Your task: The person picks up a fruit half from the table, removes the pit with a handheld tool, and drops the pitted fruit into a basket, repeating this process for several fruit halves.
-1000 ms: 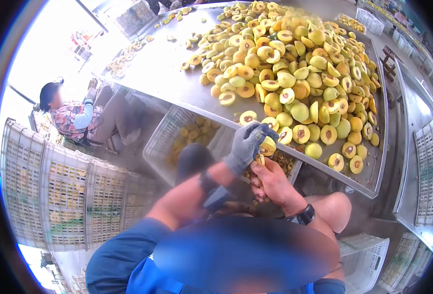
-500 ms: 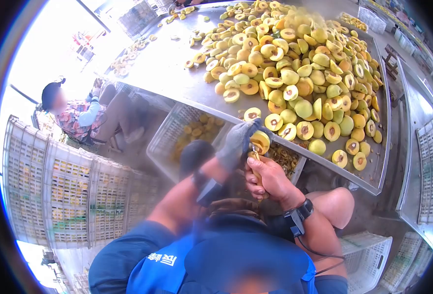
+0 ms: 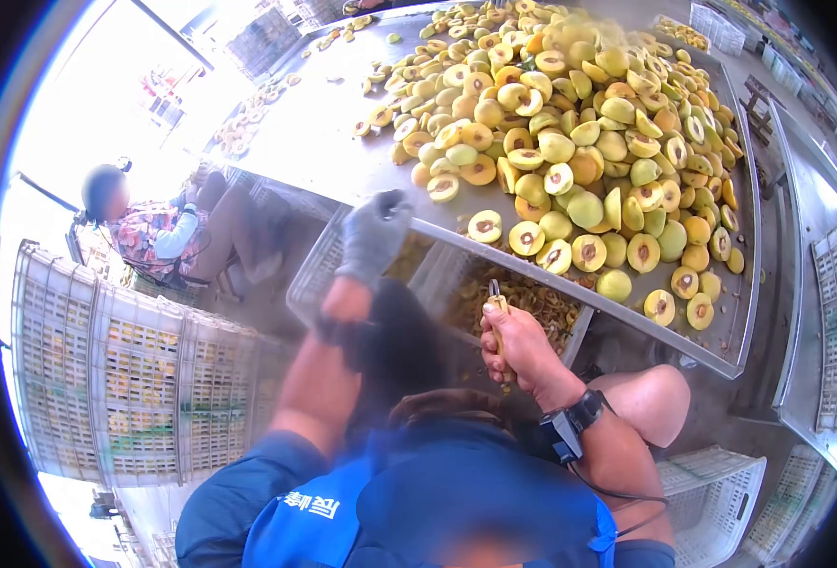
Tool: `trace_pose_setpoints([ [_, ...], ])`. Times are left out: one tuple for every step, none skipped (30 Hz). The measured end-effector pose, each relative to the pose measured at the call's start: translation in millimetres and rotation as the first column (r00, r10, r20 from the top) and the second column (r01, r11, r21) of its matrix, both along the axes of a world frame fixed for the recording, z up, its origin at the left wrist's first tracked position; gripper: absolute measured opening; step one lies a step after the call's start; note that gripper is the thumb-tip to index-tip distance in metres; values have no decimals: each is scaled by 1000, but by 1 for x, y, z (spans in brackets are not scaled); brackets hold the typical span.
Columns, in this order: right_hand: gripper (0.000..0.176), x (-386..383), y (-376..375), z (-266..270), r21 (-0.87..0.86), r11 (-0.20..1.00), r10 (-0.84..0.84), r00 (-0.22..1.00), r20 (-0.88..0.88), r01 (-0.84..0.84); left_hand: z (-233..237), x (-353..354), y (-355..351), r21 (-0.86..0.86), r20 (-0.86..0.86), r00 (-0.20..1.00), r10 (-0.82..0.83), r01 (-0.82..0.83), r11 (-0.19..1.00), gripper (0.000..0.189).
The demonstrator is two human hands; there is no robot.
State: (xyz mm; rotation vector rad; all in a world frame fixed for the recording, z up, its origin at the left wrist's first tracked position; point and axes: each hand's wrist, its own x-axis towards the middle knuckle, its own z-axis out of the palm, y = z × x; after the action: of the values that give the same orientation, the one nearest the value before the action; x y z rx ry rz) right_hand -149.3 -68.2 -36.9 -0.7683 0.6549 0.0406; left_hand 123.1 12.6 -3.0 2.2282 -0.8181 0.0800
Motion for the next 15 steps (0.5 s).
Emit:
trace_pose_setpoints([
  [27,2,0,-1,-21,1000,7,1000,9,-6,-4,-6,-16,33,-22,995,-101,101,994,35],
  [27,3,0,-2,-44,999,12,1000,16,-11,-9,-10,-32,62,-48,978,-201,203,977,38],
  [27,4,0,-3,-66,998,18,1000,21,-17,-13,-13,-48,177,-17,962,-272,270,946,38],
  [27,3,-1,-2,-79,997,15,999,30,-13,-18,-16,-65,290,5,939,-344,328,899,39],
  [27,2,-2,0,-91,996,12,999,39,-8,-22,-16,-77,401,18,908,-417,376,835,40],
  [27,1,-3,0,-103,995,6,999,50,0,-30,-13,-86,432,-40,890,-454,426,795,40],
  [27,1,-5,0,-111,994,-15,998,60,22,-31,-14,-95,460,-99,866,-490,476,749,40],
  [26,1,-6,-1,-117,992,-38,997,70,46,-32,-15,-103,485,-158,838,-523,527,698,41],
  [26,0,-8,-1,-124,990,-62,995,82,72,-34,-16,-105,451,-249,840,-481,540,711,37],
  [25,1,-10,-7,-261,958,-93,991,97,116,-30,-21,-108,427,-269,834,-482,551,717,37],
  [24,3,-10,-17,-391,908,-117,987,113,153,-27,-26,-108,404,-290,829,-477,558,725,36],
  [24,4,-12,-22,-493,850,-135,981,137,186,-26,-29,-107,381,-311,826,-471,562,734,36],
  [23,4,-13,-23,-590,778,-155,976,156,218,-28,-31,-105,314,-290,835,-468,544,778,36],
  [24,6,-18,-23,-660,709,-172,968,182,250,-29,-32,-101,244,-267,845,-463,525,815,37],
  [26,6,-22,-20,-704,661,-190,966,177,259,-30,-34,-97,173,-247,855,-456,502,847,38],
])
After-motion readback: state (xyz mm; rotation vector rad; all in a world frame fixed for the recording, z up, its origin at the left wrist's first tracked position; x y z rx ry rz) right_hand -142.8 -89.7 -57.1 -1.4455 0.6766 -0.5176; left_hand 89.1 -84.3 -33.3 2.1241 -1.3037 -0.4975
